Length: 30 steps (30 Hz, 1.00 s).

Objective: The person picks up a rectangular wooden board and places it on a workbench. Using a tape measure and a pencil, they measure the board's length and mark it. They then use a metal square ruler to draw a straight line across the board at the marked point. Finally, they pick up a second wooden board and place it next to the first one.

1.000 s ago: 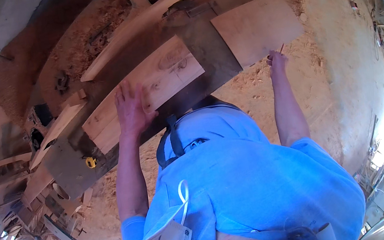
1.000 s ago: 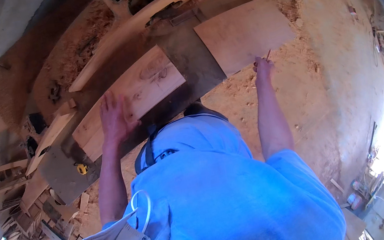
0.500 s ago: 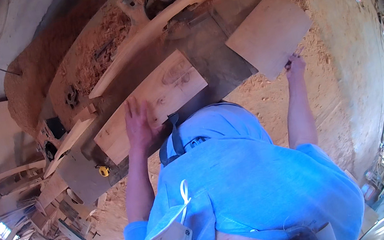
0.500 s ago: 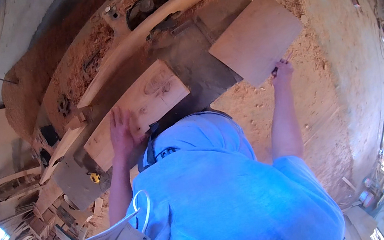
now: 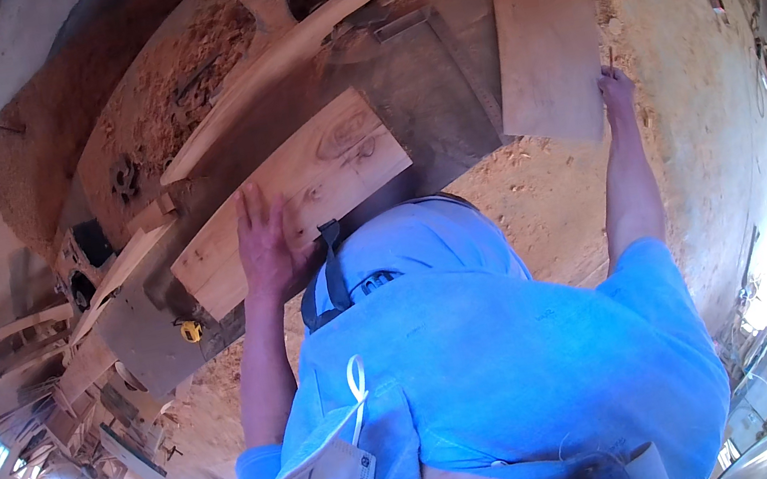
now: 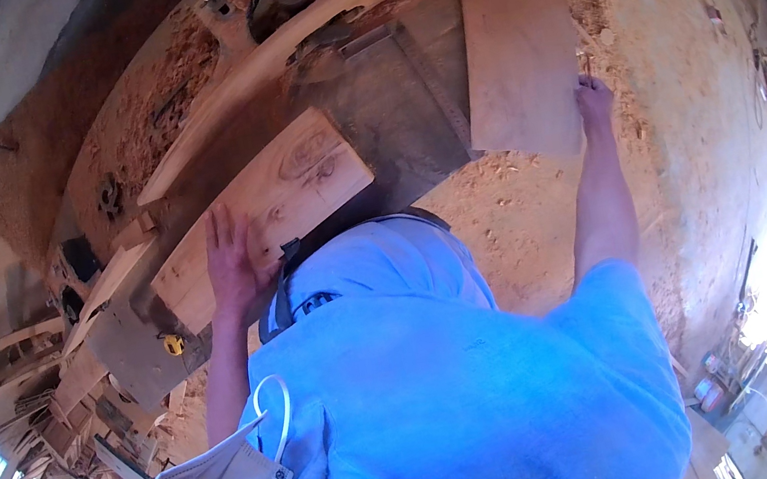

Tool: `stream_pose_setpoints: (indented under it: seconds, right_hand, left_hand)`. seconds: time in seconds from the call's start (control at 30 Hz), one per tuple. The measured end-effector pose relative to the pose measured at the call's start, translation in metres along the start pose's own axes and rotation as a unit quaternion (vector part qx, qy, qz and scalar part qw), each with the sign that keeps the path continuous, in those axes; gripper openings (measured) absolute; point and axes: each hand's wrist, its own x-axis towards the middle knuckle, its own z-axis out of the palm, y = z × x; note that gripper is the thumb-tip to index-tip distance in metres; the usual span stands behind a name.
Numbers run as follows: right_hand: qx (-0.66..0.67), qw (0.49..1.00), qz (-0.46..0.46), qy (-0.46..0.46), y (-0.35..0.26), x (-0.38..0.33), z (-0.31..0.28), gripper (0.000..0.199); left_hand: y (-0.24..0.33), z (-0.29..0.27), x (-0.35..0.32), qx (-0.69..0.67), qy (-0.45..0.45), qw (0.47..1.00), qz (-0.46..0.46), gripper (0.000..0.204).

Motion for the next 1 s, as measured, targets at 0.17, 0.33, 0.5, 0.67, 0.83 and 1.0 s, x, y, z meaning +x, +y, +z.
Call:
stream_pose_setpoints:
  seconds: [0.17, 0.33, 0.5, 0.67, 0.83, 1.0]
  right_hand:
    - [-0.305, 0.936, -0.096, 0.147, -0.052, -0.036, 0.033, 0.036]
    - [-0.227, 0.897, -0.378, 0.03, -0.111, -0.156, 0.092, 0.029]
    - [-0.307, 0.876, -0.362, -0.089, -0.146, -0.232, 0.137, 0.044]
    - [-0.351, 0.858, -0.358, -0.116, -0.162, -0.244, 0.152, 0.053]
    - [-0.393, 0.859, -0.305, -0.122, -0.176, -0.248, 0.162, 0.052]
    - [-0.413, 0.873, -0.21, -0.154, -0.195, -0.252, 0.168, 0.056]
  left_hand:
    - [-0.001, 0.001, -0.001, -0.01, -0.001, 1.0, -0.009, 0.087]
    - [-0.002, 0.005, -0.003, -0.009, 0.004, 1.0, -0.019, 0.087]
    - [-0.006, 0.005, -0.002, 0.0, 0.001, 1.0, -0.021, 0.086]
    - [-0.002, 0.011, -0.01, 0.012, 0.011, 1.0, -0.02, 0.086]
    - [0.004, 0.029, -0.022, -0.011, 0.066, 0.997, -0.033, 0.079]
    - [0.009, 0.046, -0.031, -0.036, 0.111, 0.992, -0.054, 0.07]
